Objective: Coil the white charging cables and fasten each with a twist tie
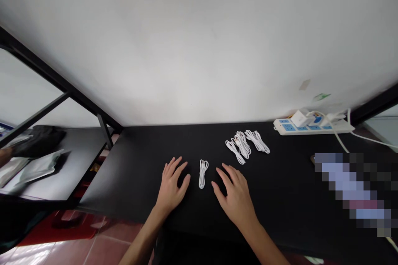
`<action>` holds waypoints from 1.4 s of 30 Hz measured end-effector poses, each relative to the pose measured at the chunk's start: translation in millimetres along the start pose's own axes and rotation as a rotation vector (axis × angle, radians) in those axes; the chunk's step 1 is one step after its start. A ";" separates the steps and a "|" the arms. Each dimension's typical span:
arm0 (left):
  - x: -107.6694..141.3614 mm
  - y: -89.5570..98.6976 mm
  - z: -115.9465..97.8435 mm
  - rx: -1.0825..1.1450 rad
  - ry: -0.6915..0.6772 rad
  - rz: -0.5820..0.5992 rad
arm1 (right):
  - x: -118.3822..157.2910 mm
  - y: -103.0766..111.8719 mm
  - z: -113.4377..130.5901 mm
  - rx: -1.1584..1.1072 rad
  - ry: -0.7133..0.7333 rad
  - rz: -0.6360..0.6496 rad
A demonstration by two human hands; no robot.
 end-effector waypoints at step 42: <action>21.2 -12.4 11.4 -0.431 -0.046 0.120 | 20.3 -6.4 -10.1 0.323 0.003 0.096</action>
Point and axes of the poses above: each hand's wrist, its own x-axis away from the middle knuckle, its own y-axis out of the back of the hand, z = x × y, the point moved 3 cm from there along -x, towards the middle knuckle, and after that the axes turned 2 degrees about x, right-handed, at the moved point
